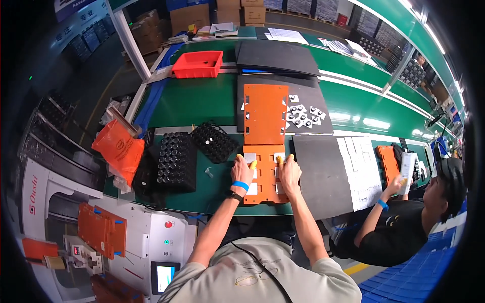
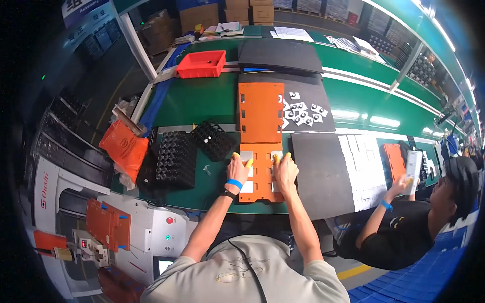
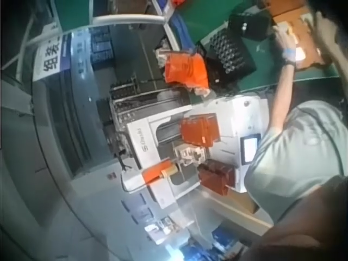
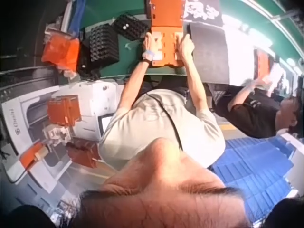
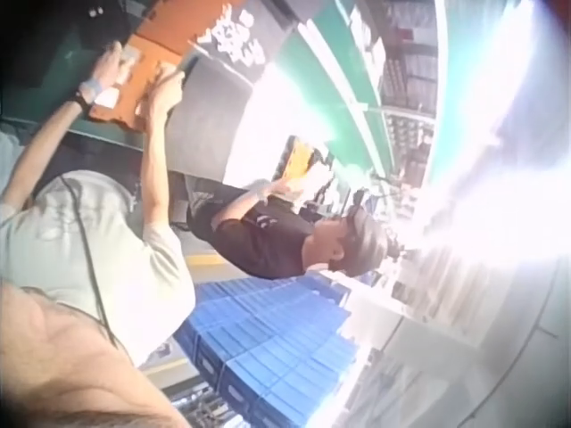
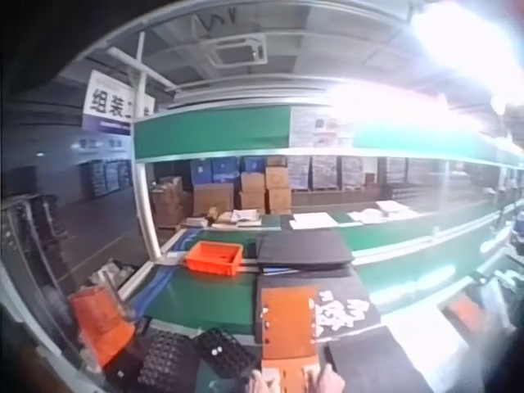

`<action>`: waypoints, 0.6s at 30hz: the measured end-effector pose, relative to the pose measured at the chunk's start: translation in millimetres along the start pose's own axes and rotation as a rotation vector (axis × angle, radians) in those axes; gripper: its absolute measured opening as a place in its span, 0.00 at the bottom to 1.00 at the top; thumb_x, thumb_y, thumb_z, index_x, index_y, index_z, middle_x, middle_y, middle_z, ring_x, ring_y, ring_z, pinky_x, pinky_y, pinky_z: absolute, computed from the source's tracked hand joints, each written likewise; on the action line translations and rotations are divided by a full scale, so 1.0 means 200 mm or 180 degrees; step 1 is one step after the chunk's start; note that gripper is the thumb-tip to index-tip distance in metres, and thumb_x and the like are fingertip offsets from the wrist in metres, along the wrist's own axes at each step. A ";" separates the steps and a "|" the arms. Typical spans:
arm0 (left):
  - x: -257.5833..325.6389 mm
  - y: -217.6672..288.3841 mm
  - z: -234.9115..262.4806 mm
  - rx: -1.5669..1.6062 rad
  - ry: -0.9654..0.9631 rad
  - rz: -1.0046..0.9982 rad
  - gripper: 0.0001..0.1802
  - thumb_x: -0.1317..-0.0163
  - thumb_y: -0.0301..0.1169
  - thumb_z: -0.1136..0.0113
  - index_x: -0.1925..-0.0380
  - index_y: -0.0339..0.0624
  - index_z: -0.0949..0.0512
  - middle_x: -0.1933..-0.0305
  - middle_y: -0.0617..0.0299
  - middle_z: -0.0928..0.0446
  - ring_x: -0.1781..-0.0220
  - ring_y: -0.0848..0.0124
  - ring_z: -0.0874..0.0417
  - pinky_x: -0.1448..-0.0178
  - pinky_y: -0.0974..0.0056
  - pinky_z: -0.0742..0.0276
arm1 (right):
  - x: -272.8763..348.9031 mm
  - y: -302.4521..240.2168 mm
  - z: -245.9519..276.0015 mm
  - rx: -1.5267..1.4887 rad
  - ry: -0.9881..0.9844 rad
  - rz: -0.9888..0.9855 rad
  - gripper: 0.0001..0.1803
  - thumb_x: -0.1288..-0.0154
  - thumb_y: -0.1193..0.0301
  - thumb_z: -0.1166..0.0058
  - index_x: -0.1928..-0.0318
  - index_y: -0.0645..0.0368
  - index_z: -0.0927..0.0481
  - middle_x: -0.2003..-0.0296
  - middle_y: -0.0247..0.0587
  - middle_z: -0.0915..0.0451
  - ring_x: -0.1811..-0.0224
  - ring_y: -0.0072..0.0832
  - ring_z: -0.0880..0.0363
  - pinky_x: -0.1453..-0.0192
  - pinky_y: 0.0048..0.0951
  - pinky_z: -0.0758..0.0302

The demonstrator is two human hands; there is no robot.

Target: Assembling small electrical components into orange plastic housings at an industrial workstation.

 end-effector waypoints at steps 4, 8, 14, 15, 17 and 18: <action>0.00 -0.02 -0.04 0.0201 -0.0123 0.0105 0.30 0.39 0.43 0.31 0.54 0.28 0.31 0.55 0.36 0.22 0.55 0.40 0.18 0.54 0.46 0.20 | -0.03 0.03 -0.01 0.0025 0.0108 0.0008 0.17 0.28 0.62 0.47 0.63 0.67 0.25 0.74 0.60 0.18 0.69 0.59 0.18 0.65 0.54 0.22; -0.01 -0.01 -0.04 0.0237 -0.0119 0.0035 0.28 0.39 0.42 0.31 0.54 0.29 0.31 0.56 0.36 0.22 0.55 0.39 0.19 0.55 0.45 0.21 | -0.05 0.06 -0.01 -0.0178 0.0130 0.0029 0.13 0.27 0.65 0.49 0.62 0.65 0.25 0.73 0.63 0.19 0.68 0.62 0.19 0.65 0.56 0.23; -0.02 -0.05 -0.03 0.0211 0.0106 0.0051 0.16 0.25 0.39 0.51 0.58 0.33 0.32 0.65 0.36 0.21 0.63 0.38 0.19 0.63 0.42 0.24 | -0.17 -0.04 0.14 -0.0788 0.0294 -0.0108 0.13 0.27 0.66 0.48 0.62 0.66 0.24 0.73 0.64 0.20 0.67 0.62 0.19 0.65 0.56 0.24; -0.03 -0.03 -0.03 0.0262 0.0109 0.0055 0.16 0.25 0.38 0.52 0.58 0.33 0.31 0.66 0.36 0.21 0.63 0.38 0.19 0.63 0.42 0.25 | -0.25 0.00 0.19 -0.0882 0.0424 -0.0141 0.13 0.28 0.66 0.47 0.61 0.67 0.23 0.72 0.63 0.19 0.66 0.61 0.18 0.64 0.55 0.24; -0.03 -0.04 -0.04 0.0284 0.0068 0.0117 0.14 0.24 0.37 0.54 0.57 0.35 0.30 0.66 0.35 0.21 0.63 0.37 0.20 0.63 0.40 0.26 | -0.46 0.11 0.27 -0.1478 0.0707 -0.0145 0.13 0.28 0.66 0.46 0.61 0.66 0.21 0.72 0.61 0.18 0.67 0.60 0.18 0.65 0.51 0.24; -0.04 -0.05 -0.03 0.0252 0.0028 0.0177 0.14 0.24 0.37 0.53 0.57 0.35 0.29 0.67 0.35 0.21 0.64 0.37 0.20 0.63 0.40 0.26 | -0.59 0.14 0.30 -0.1201 0.0699 -0.0254 0.14 0.26 0.65 0.48 0.61 0.65 0.21 0.72 0.61 0.18 0.67 0.59 0.18 0.66 0.50 0.24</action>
Point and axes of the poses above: each hand's wrist, its own x-axis away from the middle knuckle, its own z-axis out of the back of the hand, y = z × x, the point moved 8 cm from there along -x, towards the middle knuckle
